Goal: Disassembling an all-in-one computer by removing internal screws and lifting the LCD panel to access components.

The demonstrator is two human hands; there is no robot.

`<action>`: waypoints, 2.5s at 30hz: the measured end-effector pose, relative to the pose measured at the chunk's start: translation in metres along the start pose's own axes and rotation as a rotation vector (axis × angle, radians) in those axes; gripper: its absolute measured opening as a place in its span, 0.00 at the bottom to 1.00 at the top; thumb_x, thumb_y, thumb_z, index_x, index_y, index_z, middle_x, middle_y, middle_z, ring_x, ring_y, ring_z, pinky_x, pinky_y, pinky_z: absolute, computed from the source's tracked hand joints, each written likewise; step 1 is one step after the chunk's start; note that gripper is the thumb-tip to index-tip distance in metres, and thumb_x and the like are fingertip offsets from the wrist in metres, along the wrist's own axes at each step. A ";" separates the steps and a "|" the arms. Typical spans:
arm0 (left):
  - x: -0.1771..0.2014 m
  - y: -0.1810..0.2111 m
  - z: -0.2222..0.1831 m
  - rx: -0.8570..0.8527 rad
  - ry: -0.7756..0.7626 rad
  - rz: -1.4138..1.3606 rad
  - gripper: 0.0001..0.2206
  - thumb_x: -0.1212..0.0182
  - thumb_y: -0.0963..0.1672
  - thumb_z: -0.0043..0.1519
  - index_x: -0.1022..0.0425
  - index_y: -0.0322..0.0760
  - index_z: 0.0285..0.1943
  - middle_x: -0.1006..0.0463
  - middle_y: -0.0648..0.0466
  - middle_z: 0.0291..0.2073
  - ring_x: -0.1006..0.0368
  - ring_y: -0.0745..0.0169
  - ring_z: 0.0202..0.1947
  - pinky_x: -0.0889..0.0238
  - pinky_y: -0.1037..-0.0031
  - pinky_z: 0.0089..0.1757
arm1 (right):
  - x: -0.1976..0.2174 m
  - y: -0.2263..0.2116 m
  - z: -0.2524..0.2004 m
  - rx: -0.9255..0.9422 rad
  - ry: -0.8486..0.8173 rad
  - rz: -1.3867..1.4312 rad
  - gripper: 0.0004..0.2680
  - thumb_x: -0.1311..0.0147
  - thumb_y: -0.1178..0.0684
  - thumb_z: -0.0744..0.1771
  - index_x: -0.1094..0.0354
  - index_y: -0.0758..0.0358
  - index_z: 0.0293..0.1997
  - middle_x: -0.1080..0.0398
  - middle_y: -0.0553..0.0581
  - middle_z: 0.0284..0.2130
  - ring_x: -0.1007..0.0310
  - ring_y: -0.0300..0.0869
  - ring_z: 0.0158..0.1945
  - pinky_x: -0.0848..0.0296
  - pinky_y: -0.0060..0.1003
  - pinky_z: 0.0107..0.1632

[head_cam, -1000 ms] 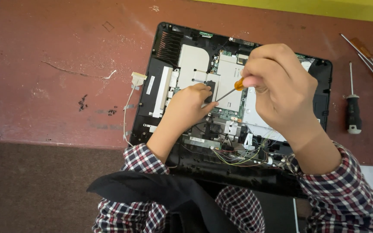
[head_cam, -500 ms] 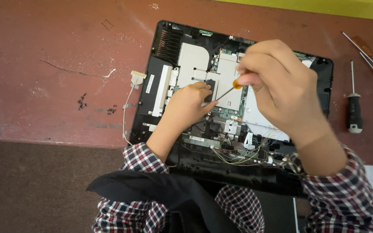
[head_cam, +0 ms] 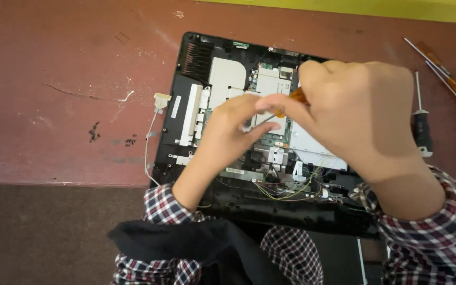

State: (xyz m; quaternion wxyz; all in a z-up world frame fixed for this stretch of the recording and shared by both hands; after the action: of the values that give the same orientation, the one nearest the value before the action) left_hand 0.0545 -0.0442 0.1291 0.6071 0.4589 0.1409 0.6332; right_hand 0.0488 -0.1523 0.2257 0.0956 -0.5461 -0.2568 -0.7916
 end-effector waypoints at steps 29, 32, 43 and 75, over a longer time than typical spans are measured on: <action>-0.016 0.022 0.001 0.060 -0.043 0.031 0.21 0.40 0.51 0.66 0.35 0.33 0.59 0.25 0.46 0.48 0.26 0.50 0.48 0.30 0.64 0.47 | 0.003 0.008 -0.019 0.017 0.268 -0.318 0.28 0.59 0.20 0.80 0.44 0.46 0.29 0.45 0.43 0.22 0.45 0.37 0.19 0.52 0.34 0.23; 0.000 0.011 0.003 -0.010 0.126 0.002 0.02 0.46 0.36 0.68 0.32 0.34 0.42 0.29 0.51 0.31 0.32 0.56 0.30 0.39 0.71 0.33 | 0.026 -0.025 0.001 0.084 0.081 0.118 0.20 0.49 0.46 0.71 0.39 0.68 0.69 0.33 0.59 0.49 0.25 0.46 0.40 0.27 0.37 0.29; -0.007 0.024 -0.006 -0.053 0.095 0.101 0.12 0.44 0.44 0.68 0.33 0.33 0.57 0.23 0.48 0.44 0.25 0.56 0.37 0.30 0.69 0.34 | 0.015 -0.017 -0.001 0.192 0.259 -0.138 0.24 0.52 0.28 0.79 0.42 0.49 0.29 0.48 0.43 0.22 0.48 0.33 0.21 0.50 0.31 0.24; 0.015 0.012 0.007 0.157 0.084 -0.324 0.13 0.52 0.44 0.73 0.26 0.40 0.62 0.19 0.50 0.55 0.21 0.55 0.58 0.29 0.66 0.60 | 0.006 -0.019 -0.006 0.057 0.045 -0.002 0.19 0.47 0.29 0.75 0.37 0.51 0.37 0.36 0.40 0.20 0.30 0.37 0.25 0.44 0.38 0.22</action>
State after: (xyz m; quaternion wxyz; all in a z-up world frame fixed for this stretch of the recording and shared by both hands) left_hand 0.0544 -0.0360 0.1481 0.6570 0.4496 0.2872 0.5327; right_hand 0.0336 -0.1384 0.2239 0.1159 -0.5248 -0.2775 -0.7963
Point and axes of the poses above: each hand's wrist, its own z-axis towards the middle knuckle, its own x-axis out of the back of the hand, y = z × x, the point moved 10 cm from there along z, towards the middle knuckle
